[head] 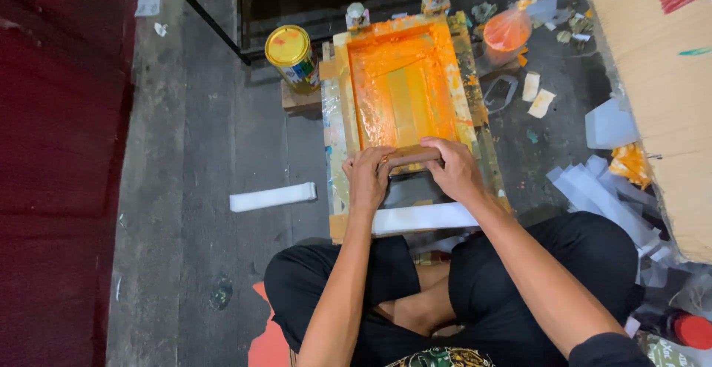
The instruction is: Manually screen printing orange labels onto white cylindrical tubes using a squeegee and screen frame.
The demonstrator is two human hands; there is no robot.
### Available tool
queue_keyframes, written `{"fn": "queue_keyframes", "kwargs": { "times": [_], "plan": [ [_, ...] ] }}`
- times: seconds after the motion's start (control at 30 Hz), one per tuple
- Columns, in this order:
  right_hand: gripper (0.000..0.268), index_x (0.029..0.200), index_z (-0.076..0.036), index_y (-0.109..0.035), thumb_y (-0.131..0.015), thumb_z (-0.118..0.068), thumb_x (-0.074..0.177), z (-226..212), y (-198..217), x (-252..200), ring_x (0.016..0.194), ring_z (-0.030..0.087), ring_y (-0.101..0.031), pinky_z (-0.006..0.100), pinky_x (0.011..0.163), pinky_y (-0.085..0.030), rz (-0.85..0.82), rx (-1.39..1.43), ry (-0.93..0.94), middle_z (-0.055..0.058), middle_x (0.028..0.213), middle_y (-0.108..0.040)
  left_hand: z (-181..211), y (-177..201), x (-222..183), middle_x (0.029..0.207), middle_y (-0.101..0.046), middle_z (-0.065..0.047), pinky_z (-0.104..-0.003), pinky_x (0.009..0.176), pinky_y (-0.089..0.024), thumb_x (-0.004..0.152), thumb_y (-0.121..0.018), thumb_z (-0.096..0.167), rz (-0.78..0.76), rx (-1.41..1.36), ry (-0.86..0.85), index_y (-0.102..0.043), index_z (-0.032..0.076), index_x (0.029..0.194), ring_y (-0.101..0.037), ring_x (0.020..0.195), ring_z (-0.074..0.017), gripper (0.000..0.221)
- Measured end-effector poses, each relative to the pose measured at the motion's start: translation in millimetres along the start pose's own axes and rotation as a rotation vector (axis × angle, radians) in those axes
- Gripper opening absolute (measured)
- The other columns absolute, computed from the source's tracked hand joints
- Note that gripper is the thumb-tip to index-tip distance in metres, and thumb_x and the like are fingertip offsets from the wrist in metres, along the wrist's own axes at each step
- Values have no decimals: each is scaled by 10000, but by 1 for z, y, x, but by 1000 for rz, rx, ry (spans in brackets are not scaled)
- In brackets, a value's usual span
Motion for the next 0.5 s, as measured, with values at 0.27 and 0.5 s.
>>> {"fn": "queue_keyframes", "kwargs": {
  "times": [0.27, 0.5],
  "plan": [
    [333, 1183, -125, -718, -752, 2, 877, 0, 1, 18, 1049, 291, -711, 414, 963, -530, -45, 88, 60, 57, 1086, -765, 29, 21, 13, 923, -639, 97, -347, 923, -271, 957, -650, 59, 34, 33, -44, -707, 255, 1112, -559, 982, -132, 256],
    [351, 1135, -42, -729, -755, 72, 804, 18, -6, 124, 1089, 389, -691, 516, 973, -520, -93, 25, 188, 145, 1120, -747, 4, 13, 115, 993, -665, 87, -429, 883, -290, 944, -671, 164, 50, 200, -147, -684, 285, 994, -544, 1026, -196, 132]
  ]
}}
Point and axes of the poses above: each hand's wrist, its own x-axis towards the middle knuckle, its own y-axis out of the back of the hand, z = x × y, the point moved 10 cm from there along x, towards the middle knuckle
